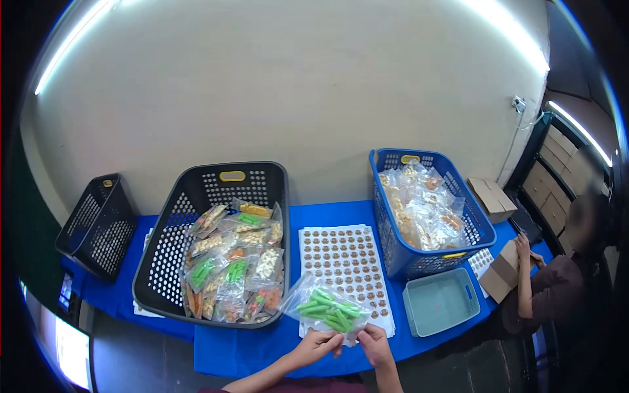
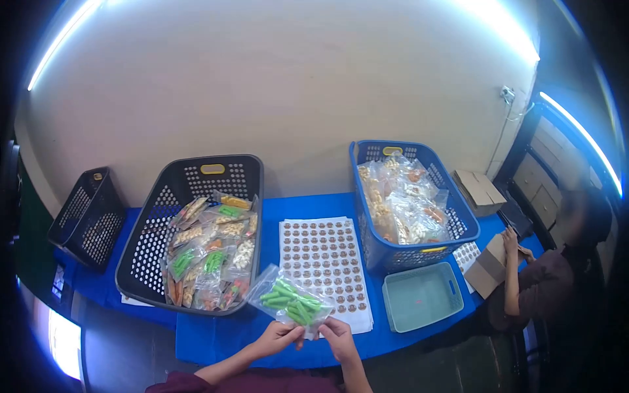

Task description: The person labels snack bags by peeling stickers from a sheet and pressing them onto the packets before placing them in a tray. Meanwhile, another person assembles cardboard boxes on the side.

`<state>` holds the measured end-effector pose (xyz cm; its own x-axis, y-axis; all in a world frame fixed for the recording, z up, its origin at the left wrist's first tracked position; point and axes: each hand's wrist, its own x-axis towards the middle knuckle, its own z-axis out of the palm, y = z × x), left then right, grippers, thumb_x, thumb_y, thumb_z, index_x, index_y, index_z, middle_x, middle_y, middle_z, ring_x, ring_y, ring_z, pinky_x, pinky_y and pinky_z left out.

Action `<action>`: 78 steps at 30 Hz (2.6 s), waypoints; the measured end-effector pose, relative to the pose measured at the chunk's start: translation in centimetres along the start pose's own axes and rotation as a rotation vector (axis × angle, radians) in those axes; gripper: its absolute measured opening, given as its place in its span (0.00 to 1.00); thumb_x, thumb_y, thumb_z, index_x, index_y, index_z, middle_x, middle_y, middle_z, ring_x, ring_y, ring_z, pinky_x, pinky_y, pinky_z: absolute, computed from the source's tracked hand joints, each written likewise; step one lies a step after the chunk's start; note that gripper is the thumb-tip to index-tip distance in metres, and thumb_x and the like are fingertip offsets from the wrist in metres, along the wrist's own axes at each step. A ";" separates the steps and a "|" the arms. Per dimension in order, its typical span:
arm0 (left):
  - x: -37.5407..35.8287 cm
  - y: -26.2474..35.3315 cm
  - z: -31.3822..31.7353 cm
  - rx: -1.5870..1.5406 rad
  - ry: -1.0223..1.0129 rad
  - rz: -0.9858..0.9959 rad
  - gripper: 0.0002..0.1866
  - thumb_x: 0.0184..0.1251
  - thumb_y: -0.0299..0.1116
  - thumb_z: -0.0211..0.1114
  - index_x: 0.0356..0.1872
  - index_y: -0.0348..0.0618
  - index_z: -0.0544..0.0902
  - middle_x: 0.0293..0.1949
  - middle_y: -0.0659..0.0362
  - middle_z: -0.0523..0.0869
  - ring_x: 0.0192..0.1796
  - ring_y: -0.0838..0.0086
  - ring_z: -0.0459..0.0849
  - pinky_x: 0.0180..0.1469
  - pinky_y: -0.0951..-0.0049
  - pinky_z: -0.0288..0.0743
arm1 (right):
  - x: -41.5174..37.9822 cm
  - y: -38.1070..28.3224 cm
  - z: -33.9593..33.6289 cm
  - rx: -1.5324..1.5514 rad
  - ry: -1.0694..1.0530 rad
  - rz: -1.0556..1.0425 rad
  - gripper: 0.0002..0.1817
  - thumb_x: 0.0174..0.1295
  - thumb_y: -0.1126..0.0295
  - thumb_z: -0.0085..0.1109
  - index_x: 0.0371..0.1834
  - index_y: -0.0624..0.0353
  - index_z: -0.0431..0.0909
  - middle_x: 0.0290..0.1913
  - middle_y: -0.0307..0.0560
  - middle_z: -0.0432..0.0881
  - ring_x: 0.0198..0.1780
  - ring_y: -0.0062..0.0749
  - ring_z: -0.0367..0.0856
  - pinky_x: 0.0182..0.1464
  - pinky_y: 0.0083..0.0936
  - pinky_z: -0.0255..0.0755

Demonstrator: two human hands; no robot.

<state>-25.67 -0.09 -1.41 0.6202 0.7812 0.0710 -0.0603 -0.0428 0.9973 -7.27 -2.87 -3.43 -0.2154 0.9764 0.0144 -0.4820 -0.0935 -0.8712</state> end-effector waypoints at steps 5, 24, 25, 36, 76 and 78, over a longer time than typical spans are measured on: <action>-1.0 -0.2 -1.8 0.175 -0.153 -0.182 0.15 0.65 0.39 0.53 0.26 0.37 0.78 0.19 0.63 0.76 0.24 0.83 0.72 0.27 0.79 0.67 | -2.5 1.1 -0.5 0.081 0.034 0.128 0.18 0.60 0.65 0.54 0.48 0.68 0.70 0.39 0.46 0.78 0.40 0.29 0.76 0.46 0.25 0.68; -1.7 2.1 -0.6 -0.315 0.357 -0.039 0.31 0.57 0.25 0.62 0.60 0.39 0.55 0.54 0.53 0.69 0.56 0.72 0.70 0.55 0.73 0.67 | 0.4 -0.2 7.4 -1.228 0.037 -0.606 0.10 0.38 0.75 0.65 0.26 0.58 0.76 0.48 0.46 0.73 0.47 0.40 0.71 0.43 0.30 0.68; -1.6 2.4 -0.2 -0.215 0.426 -0.022 0.32 0.57 0.25 0.62 0.59 0.39 0.55 0.53 0.53 0.69 0.55 0.73 0.70 0.54 0.73 0.67 | 0.4 -0.4 7.8 -1.190 0.023 -0.612 0.09 0.40 0.75 0.65 0.26 0.59 0.76 0.47 0.46 0.74 0.46 0.40 0.72 0.44 0.30 0.67; -4.8 4.8 -7.2 -0.162 0.898 0.371 0.19 0.68 0.34 0.50 0.56 0.34 0.64 0.48 0.57 0.74 0.47 0.78 0.73 0.49 0.76 0.68 | 4.2 8.6 -3.5 -0.606 0.345 0.017 0.07 0.56 0.75 0.54 0.35 0.66 0.75 0.32 0.47 0.79 0.34 0.24 0.78 0.38 0.19 0.70; -3.5 5.2 -10.5 -0.112 1.065 0.394 0.17 0.69 0.33 0.48 0.54 0.31 0.66 0.46 0.59 0.74 0.46 0.81 0.70 0.49 0.81 0.64 | 5.0 23.2 -10.2 -1.190 0.516 -0.005 0.17 0.41 0.83 0.58 0.36 0.62 0.67 0.36 0.54 0.65 0.39 0.47 0.69 0.42 0.33 0.66; -3.6 5.2 -10.4 -0.097 1.073 0.401 0.17 0.69 0.33 0.48 0.53 0.31 0.66 0.46 0.58 0.74 0.46 0.82 0.70 0.49 0.81 0.64 | 4.8 23.1 -10.0 -1.161 0.567 -0.028 0.18 0.41 0.84 0.57 0.38 0.62 0.68 0.37 0.54 0.65 0.39 0.46 0.69 0.42 0.33 0.66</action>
<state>-36.35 3.41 3.29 -0.4402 0.8524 0.2823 -0.1920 -0.3964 0.8978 -10.95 1.57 -28.42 0.3093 0.9477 0.0790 0.5965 -0.1286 -0.7922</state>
